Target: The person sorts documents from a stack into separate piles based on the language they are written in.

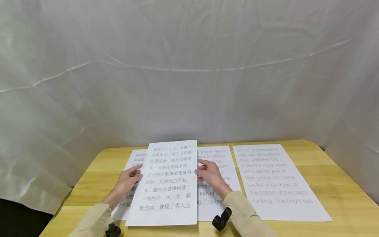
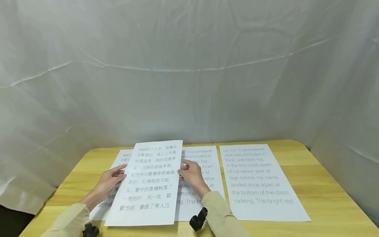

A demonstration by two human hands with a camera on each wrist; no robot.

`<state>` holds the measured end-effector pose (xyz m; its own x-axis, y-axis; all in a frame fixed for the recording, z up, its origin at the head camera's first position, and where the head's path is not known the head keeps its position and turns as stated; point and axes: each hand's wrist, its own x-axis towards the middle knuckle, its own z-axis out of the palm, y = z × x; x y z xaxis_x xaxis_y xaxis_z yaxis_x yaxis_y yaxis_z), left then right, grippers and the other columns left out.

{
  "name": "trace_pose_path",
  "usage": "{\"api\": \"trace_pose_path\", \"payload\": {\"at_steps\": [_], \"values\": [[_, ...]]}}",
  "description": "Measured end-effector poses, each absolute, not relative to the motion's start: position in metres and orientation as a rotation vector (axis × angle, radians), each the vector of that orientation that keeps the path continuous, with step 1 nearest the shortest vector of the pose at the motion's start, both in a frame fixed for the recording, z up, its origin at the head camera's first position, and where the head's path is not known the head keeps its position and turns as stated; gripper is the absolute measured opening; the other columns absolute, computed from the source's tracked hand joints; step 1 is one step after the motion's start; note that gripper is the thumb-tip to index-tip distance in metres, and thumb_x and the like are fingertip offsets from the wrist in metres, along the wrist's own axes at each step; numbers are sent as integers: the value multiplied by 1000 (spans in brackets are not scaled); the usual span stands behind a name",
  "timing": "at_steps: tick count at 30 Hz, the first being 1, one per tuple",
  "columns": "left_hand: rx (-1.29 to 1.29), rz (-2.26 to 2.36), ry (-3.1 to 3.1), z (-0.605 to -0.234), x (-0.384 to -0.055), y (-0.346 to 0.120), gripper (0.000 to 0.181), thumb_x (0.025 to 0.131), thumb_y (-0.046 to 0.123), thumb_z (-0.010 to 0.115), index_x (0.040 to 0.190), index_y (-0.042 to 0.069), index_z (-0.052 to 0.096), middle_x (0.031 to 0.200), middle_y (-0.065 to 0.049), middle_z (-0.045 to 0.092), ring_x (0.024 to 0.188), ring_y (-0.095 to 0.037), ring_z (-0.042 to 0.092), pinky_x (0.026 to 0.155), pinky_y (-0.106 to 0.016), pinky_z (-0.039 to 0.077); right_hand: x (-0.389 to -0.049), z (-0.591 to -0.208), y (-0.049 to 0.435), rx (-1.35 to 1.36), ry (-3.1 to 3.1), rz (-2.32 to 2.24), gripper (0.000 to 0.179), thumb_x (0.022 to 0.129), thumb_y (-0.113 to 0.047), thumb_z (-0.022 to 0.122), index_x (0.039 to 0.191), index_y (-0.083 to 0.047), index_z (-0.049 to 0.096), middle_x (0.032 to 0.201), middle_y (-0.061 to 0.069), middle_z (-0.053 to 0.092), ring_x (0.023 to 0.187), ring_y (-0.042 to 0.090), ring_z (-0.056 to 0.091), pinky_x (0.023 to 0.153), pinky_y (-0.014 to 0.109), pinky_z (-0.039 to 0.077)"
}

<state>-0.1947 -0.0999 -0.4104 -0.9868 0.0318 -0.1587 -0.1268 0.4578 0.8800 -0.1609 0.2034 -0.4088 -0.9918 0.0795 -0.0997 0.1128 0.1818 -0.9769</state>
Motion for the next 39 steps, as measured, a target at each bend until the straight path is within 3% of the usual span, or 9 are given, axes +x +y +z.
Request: {"api": "trace_pose_path", "payload": {"at_steps": [8, 21, 29, 39], "values": [[-142, 1530, 2558, -413, -198, -112, 48, 96, 4, 53, 144, 1, 44, 118, -15, 51, 101, -25, 48, 82, -27, 45, -168, -412, 190, 187, 2429, -1919, 55, 83, 5, 64, 136, 7, 49, 92, 12, 61, 68, 16, 62, 64, 29, 57], [-157, 1548, 2564, -419, -206, -146, 49, 96, 3, 53, 142, -7, 41, 116, -19, 49, 104, -30, 45, 73, -15, 41, -184, -414, 152, 160, 2399, -1960, 53, 83, 5, 65, 135, 5, 52, 85, 8, 61, 59, 14, 61, 59, 28, 56], [-221, 1549, 2530, -425, -208, -159, 50, 99, 10, 53, 143, -8, 39, 123, -23, 48, 100, -29, 50, 72, -19, 44, -186, -420, 140, 165, 2395, -1955, 53, 82, 5, 66, 134, 8, 51, 82, 7, 61, 55, 13, 60, 57, 27, 55], [-250, 1607, 2503, -425, -210, -168, 49, 99, 13, 53, 142, -8, 39, 132, -31, 47, 92, -19, 58, 70, -20, 48, -188, -426, 127, 130, 2375, -1974, 52, 84, 6, 64, 134, 9, 50, 83, 9, 63, 57, 16, 63, 56, 27, 55]]}}
